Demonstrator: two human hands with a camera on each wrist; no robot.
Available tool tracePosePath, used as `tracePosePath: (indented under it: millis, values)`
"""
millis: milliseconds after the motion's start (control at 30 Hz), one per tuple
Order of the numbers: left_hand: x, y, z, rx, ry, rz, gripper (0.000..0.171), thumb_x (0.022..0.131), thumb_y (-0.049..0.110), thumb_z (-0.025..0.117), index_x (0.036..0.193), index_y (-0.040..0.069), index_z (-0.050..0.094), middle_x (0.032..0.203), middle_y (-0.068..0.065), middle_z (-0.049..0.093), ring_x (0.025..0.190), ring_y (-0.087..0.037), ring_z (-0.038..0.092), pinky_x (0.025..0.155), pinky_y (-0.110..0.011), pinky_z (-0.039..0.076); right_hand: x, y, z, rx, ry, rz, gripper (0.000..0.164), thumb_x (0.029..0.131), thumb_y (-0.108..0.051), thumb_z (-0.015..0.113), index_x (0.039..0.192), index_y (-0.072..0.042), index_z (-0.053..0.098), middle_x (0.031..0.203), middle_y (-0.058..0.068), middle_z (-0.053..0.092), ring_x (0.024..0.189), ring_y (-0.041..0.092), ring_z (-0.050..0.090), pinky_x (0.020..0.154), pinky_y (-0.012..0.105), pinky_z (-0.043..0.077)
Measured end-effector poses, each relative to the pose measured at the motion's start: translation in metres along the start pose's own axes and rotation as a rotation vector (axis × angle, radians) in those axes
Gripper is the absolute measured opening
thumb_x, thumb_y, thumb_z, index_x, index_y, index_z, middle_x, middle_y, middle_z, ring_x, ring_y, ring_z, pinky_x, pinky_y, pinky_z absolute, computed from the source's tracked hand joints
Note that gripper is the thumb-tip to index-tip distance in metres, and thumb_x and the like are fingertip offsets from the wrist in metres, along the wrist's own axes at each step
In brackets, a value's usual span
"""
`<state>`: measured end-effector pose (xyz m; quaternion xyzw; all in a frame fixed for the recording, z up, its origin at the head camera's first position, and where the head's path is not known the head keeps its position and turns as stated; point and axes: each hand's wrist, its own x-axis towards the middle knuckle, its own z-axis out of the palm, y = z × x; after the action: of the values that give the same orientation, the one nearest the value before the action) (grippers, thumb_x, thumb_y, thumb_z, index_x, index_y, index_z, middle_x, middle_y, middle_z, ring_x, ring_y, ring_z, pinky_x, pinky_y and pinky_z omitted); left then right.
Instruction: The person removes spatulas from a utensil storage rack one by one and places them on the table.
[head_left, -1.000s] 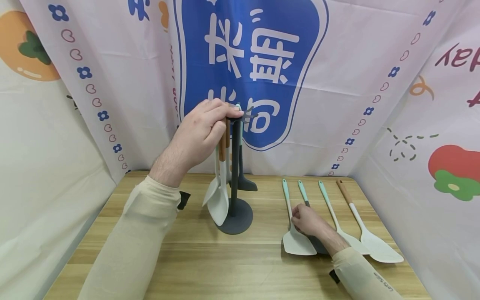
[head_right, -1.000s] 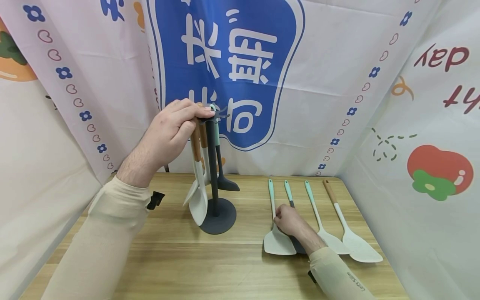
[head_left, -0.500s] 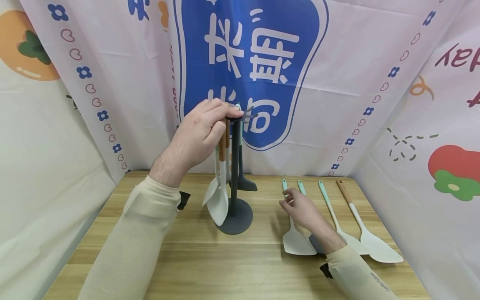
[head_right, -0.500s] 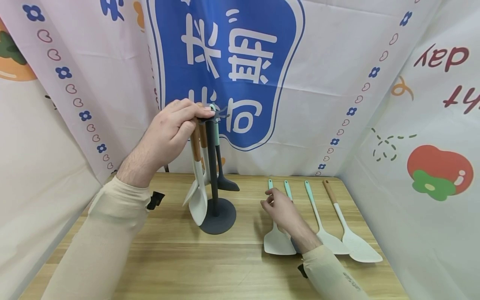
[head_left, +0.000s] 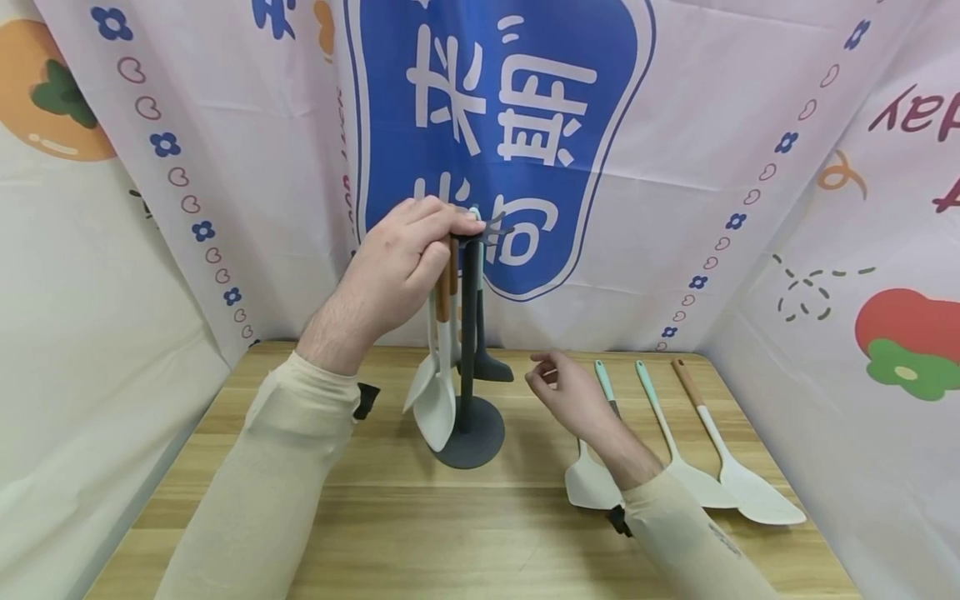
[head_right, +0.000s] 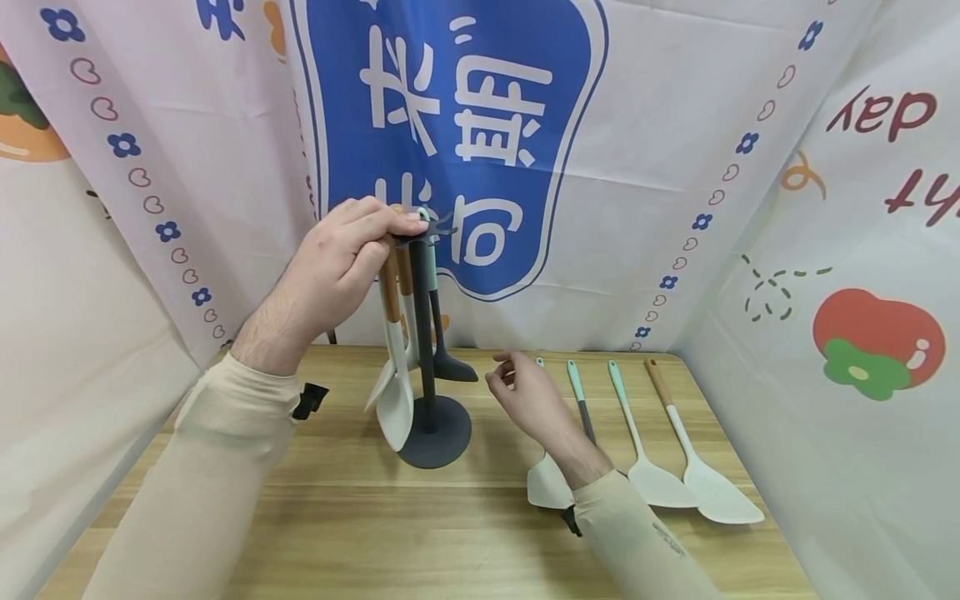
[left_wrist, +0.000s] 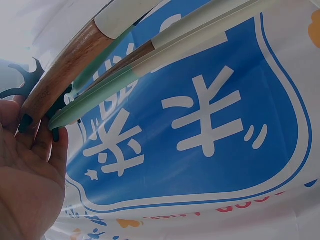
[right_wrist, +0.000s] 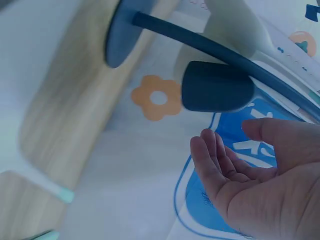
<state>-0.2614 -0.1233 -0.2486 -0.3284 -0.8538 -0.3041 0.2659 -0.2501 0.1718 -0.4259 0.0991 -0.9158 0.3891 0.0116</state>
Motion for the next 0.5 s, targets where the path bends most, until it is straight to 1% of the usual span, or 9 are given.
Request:
tracePosePath:
  millis: [100,167,200,233,333,433,500]
  values:
    - [0.000,-0.001,0.000,-0.001,0.005,0.004,0.049,0.116,0.019,0.043,0.146,0.022,0.082,0.149,-0.003,0.079,0.145,-0.028,0.065,0.146,-0.051,0.039,0.004,-0.010,0.002,0.027,0.001,-0.021,0.042,0.119,-0.023,0.067,0.155,-0.002,0.067,0.137,0.015,0.081,0.133,0.037,0.080,0.111,0.055,0.069]
    - [0.000,-0.001,0.000,-0.001,0.006,0.006,0.049,0.116,0.019,0.043,0.146,0.022,0.082,0.149,-0.003,0.079,0.145,-0.028,0.065,0.147,-0.050,0.037,0.006,-0.016,0.003,0.051,0.002,-0.034,0.040,0.119,-0.022,0.068,0.154,-0.003,0.068,0.137,0.014,0.081,0.134,0.036,0.080,0.114,0.055,0.068]
    - [0.000,-0.001,0.000,-0.003,0.006,0.007,0.049,0.116,0.019,0.043,0.146,0.022,0.082,0.149,-0.003,0.079,0.145,-0.028,0.065,0.148,-0.049,0.036,0.008,-0.019,0.004,0.067,0.001,-0.039,0.040,0.119,-0.021,0.068,0.154,-0.003,0.068,0.138,0.015,0.080,0.134,0.036,0.079,0.115,0.055,0.068]
    - [0.000,-0.001,0.000,-0.004,0.003,0.005,0.049,0.117,0.020,0.043,0.146,0.022,0.082,0.149,-0.003,0.079,0.144,-0.028,0.065,0.147,-0.049,0.037,0.009,-0.021,0.005,0.083,0.000,-0.048,0.040,0.119,-0.020,0.068,0.154,-0.002,0.068,0.138,0.016,0.080,0.135,0.036,0.079,0.117,0.054,0.067]
    - [0.000,-0.001,0.000,-0.007,-0.005,0.001,0.049,0.117,0.021,0.042,0.147,0.022,0.081,0.149,-0.003,0.079,0.139,-0.028,0.065,0.140,-0.051,0.044,0.013,-0.029,0.008,0.109,0.000,-0.073,0.040,0.118,-0.018,0.069,0.154,0.000,0.067,0.140,0.017,0.079,0.136,0.036,0.078,0.120,0.053,0.066]
    - [0.000,-0.001,-0.001,-0.008,-0.011,-0.005,0.049,0.117,0.022,0.041,0.147,0.023,0.081,0.150,-0.003,0.078,0.135,-0.028,0.064,0.129,-0.054,0.050,0.017,-0.036,0.010,0.143,-0.006,-0.097,0.040,0.118,-0.016,0.068,0.154,0.001,0.067,0.143,0.019,0.078,0.138,0.038,0.077,0.122,0.053,0.065]
    - [0.000,-0.001,0.000,-0.008,-0.012,-0.004,0.050,0.118,0.022,0.041,0.148,0.022,0.081,0.151,-0.003,0.078,0.135,-0.029,0.064,0.127,-0.055,0.050,0.019,-0.040,0.011,0.170,-0.006,-0.107,0.039,0.118,-0.015,0.068,0.153,0.001,0.067,0.145,0.020,0.077,0.140,0.038,0.076,0.124,0.054,0.064]
